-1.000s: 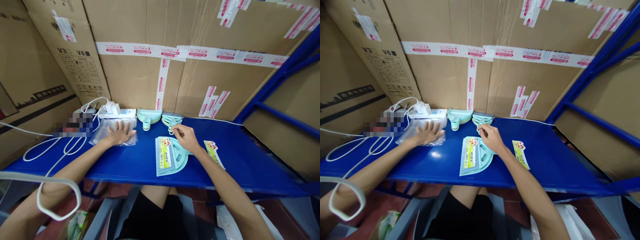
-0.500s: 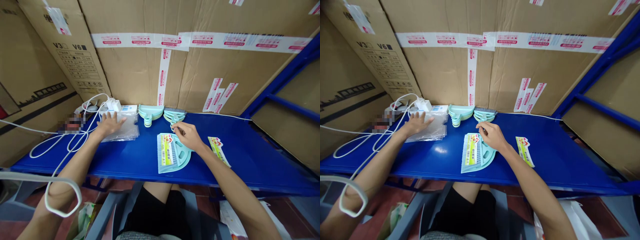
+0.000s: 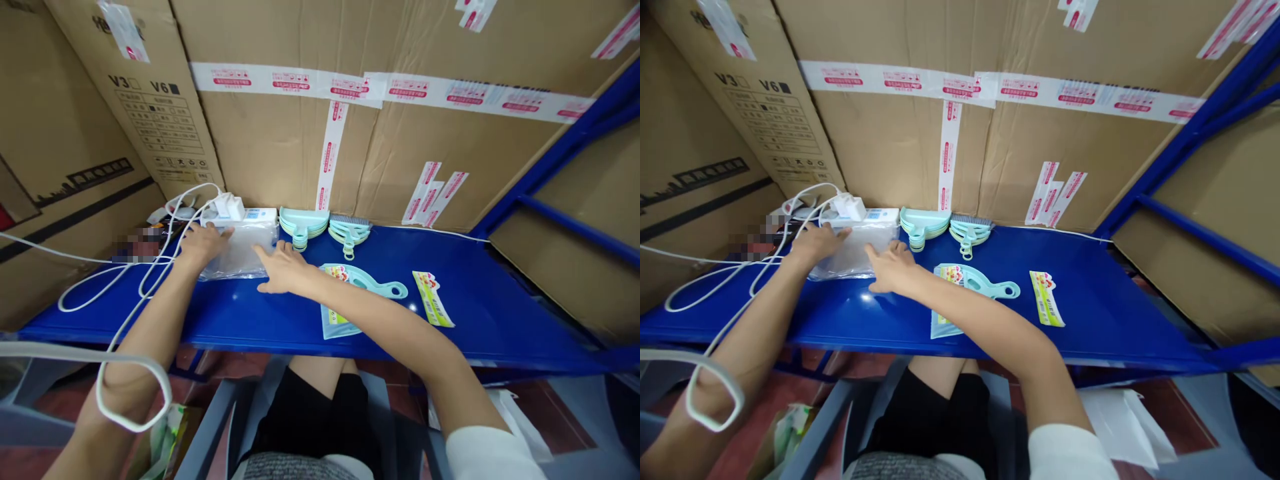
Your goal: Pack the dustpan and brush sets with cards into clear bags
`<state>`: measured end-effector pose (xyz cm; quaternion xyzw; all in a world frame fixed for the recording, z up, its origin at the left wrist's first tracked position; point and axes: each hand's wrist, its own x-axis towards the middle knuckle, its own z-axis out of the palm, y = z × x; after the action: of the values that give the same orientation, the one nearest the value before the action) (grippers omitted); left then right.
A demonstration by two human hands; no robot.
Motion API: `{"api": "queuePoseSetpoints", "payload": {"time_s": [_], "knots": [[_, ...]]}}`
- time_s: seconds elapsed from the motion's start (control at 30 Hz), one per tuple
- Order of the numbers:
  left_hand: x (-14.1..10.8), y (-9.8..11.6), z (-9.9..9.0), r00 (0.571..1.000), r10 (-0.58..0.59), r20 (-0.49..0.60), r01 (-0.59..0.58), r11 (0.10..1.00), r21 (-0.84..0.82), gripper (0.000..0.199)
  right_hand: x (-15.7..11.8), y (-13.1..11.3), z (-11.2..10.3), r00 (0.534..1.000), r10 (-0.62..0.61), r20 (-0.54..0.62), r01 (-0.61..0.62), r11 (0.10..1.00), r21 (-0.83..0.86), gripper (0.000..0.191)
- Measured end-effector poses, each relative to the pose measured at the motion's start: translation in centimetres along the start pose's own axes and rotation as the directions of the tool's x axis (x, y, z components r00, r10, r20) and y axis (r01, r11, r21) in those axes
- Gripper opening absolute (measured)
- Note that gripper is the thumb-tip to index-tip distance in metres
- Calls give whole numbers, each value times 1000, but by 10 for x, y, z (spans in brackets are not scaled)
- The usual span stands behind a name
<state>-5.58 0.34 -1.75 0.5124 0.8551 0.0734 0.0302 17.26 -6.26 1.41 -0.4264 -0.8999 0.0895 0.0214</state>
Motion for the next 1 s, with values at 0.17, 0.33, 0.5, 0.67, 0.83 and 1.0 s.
{"api": "queuePoseSetpoints", "payload": {"time_s": [0.17, 0.33, 0.5, 0.67, 0.83, 1.0], "knots": [[3, 0, 4, 999, 27, 23, -27, 1000, 8, 81, 41, 7, 1, 981, 103, 163, -106, 994, 11, 122], [14, -8, 9, 992, 125, -1, -125, 991, 44, 75, 47, 7, 15, 991, 116, 66, -117, 993, 13, 94], [22, -14, 15, 994, 101, -40, -102, 995, -11, 75, 52, -16, 30, 983, 177, -56, -177, 984, 7, 78], [20, -12, 19, 993, 112, -46, -112, 994, -11, 80, 49, -23, 38, 988, 150, 35, -152, 985, 78, 88], [17, -6, 28, 988, 137, -76, -137, 991, 13, 77, 46, -22, 56, 981, 170, -95, -164, 984, 66, 90], [16, -5, 29, 981, 164, -102, -164, 986, 9, 72, 48, -26, 31, 976, 185, -118, -177, 982, 70, 102]]}}
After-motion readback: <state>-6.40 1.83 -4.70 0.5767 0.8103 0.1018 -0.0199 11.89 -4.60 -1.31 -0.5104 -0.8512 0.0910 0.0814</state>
